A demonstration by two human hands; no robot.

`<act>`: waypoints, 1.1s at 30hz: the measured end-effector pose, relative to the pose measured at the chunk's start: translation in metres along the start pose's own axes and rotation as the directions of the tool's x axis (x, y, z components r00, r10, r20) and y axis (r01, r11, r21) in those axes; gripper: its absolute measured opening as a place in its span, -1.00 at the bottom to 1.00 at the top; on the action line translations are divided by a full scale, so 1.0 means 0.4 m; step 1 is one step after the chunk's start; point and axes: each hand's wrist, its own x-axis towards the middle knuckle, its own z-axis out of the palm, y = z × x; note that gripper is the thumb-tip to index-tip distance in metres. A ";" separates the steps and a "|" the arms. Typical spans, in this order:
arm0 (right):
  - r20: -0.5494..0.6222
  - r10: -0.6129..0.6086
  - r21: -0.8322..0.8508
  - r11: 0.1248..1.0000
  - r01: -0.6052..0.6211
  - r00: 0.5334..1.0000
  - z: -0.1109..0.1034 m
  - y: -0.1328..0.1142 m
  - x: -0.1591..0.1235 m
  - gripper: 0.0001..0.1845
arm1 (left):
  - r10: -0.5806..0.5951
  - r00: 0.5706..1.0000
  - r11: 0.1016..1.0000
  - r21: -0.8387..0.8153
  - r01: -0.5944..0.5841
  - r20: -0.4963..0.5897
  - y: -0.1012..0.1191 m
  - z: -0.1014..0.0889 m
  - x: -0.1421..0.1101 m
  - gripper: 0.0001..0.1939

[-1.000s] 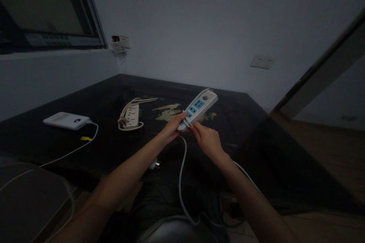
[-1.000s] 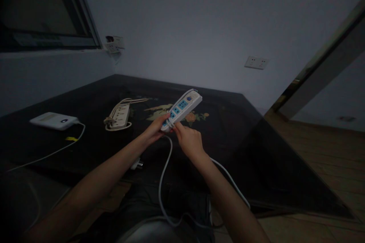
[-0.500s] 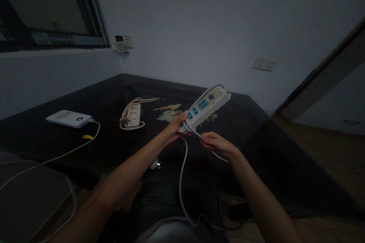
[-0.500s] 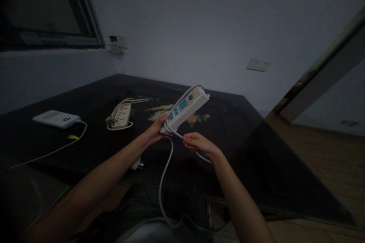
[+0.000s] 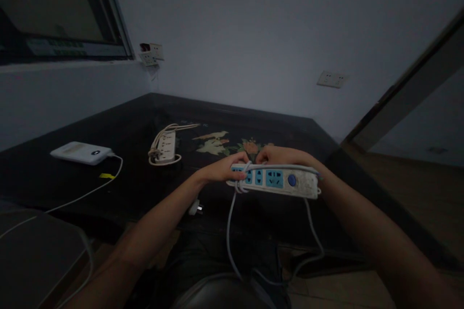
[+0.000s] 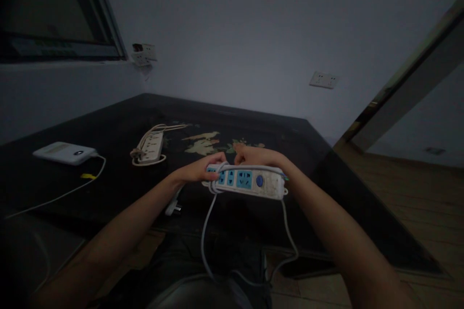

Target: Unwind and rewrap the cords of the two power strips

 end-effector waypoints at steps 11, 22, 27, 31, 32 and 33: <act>-0.085 0.149 -0.277 0.946 -0.167 0.985 -0.063 -0.078 0.042 -0.88 | 0.095 0.987 0.828 0.561 -0.007 -0.127 0.043 -0.003 0.001 -0.54; 0.125 0.159 -0.174 0.975 -0.136 0.979 -0.126 -0.060 -0.007 -0.74 | 0.144 0.985 0.764 0.643 -0.049 -0.095 0.035 -0.035 -0.010 -0.51; 0.153 0.124 0.042 0.990 -0.132 0.980 -0.138 -0.014 -0.040 -0.65 | 0.124 0.991 0.890 0.448 -0.089 -0.050 0.034 -0.045 -0.013 -0.48; 0.076 0.033 0.118 0.992 -0.042 0.997 -0.127 0.021 -0.059 -0.74 | 0.142 0.987 0.973 0.192 -0.125 -0.078 0.019 -0.053 -0.017 -0.37; 0.024 0.010 0.101 0.995 -0.012 1.000 -0.120 0.029 -0.062 -0.74 | 0.142 0.985 0.984 0.120 -0.130 -0.100 0.014 -0.053 -0.020 -0.33; -0.034 -0.013 0.084 0.996 0.016 0.999 -0.110 0.038 -0.065 -0.74 | 0.137 0.982 0.990 0.052 -0.131 -0.133 0.009 -0.052 -0.023 -0.28</act>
